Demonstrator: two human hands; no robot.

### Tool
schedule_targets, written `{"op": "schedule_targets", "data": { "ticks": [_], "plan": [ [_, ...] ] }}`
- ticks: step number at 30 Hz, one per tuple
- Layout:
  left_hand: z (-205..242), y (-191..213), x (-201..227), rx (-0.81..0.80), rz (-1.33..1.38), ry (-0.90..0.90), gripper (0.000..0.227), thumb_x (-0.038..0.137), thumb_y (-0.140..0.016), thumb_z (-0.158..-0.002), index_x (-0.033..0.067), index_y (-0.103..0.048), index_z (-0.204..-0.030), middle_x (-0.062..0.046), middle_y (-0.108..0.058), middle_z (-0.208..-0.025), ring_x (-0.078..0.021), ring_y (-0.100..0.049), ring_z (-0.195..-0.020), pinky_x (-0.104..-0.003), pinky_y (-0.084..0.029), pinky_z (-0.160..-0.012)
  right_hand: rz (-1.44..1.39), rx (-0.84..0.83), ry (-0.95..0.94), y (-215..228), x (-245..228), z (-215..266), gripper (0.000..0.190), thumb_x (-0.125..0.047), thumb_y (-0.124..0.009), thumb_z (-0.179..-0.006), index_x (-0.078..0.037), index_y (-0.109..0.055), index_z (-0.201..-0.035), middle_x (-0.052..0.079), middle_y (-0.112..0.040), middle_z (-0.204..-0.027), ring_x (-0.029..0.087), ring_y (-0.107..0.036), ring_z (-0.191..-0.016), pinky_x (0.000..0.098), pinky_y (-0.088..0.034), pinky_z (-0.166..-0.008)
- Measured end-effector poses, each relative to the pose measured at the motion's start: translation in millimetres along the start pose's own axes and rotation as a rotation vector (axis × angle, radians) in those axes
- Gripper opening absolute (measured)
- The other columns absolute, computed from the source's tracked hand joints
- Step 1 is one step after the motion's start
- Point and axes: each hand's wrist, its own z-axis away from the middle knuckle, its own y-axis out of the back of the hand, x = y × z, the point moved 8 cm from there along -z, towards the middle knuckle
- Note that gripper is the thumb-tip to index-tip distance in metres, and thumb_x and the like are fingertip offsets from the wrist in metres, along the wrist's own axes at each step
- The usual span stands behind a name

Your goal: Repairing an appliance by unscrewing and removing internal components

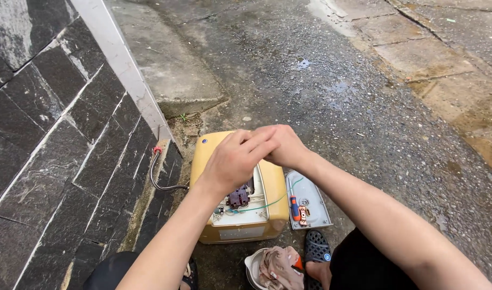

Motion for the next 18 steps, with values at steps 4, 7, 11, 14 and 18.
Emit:
{"op": "schedule_targets", "data": {
  "ticks": [4, 7, 11, 14, 18],
  "plan": [
    [15.1, 7.8, -16.8, 0.021, 0.065, 0.037, 0.026, 0.012, -0.048, -0.105, 0.0219, -0.071, -0.111, 0.006, -0.073, -0.120, -0.0169, -0.067, -0.090, -0.030, -0.057, -0.075, -0.062, 0.147, -0.013, 51.1, -18.0, 11.0, 0.016, -0.020, -0.071, -0.090, -0.026, -0.075, -0.104, -0.003, -0.072, -0.078, 0.022, -0.073, -0.078, 0.0368, -0.059, -0.069],
    [29.3, -0.1, -19.5, -0.134, 0.147, 0.049, 0.019, 0.019, -0.053, -0.105, 0.0227, -0.069, -0.114, 0.002, -0.074, -0.116, -0.0188, -0.070, -0.094, -0.030, -0.058, -0.079, -0.146, 0.187, -0.071, 61.8, -15.9, 24.0, 0.023, -0.014, -0.071, -0.091, -0.024, -0.077, -0.111, 0.000, -0.075, -0.082, 0.019, -0.073, -0.075, 0.0342, -0.058, -0.065],
    [20.5, -1.0, -3.5, -0.231, 0.244, 0.033, 0.018, 0.023, -0.061, -0.102, 0.0194, -0.070, -0.117, -0.007, -0.075, -0.115, -0.0238, -0.072, -0.099, -0.035, -0.059, -0.082, -0.212, 0.243, -0.089, 63.9, 1.5, 27.1, 0.028, -0.009, -0.070, -0.094, -0.025, -0.078, -0.117, -0.002, -0.079, -0.094, 0.021, -0.075, -0.082, 0.0307, -0.058, -0.064],
    [22.1, -7.2, -3.3, -0.257, 0.274, 0.034, 0.020, 0.025, -0.065, -0.100, 0.0181, -0.068, -0.117, -0.007, -0.073, -0.113, -0.0274, -0.072, -0.097, -0.039, -0.058, -0.080, -0.306, 0.320, -0.070, 81.5, -3.7, 23.5, 0.027, 0.005, -0.067, -0.090, -0.014, -0.078, -0.107, 0.007, -0.079, -0.093, 0.030, -0.076, -0.087, 0.0351, -0.061, -0.063],
    [28.7, -20.1, -16.7, -0.283, 0.252, 0.083, 0.015, 0.027, -0.063, -0.101, 0.0189, -0.068, -0.113, -0.004, -0.073, -0.112, -0.0241, -0.071, -0.098, -0.037, -0.058, -0.080, -0.377, 0.326, -0.129, 80.6, 3.8, 20.7, 0.024, 0.003, -0.069, -0.094, -0.014, -0.078, -0.109, 0.008, -0.080, -0.098, 0.027, -0.077, -0.092, 0.0319, -0.061, -0.065]
  ]
}}
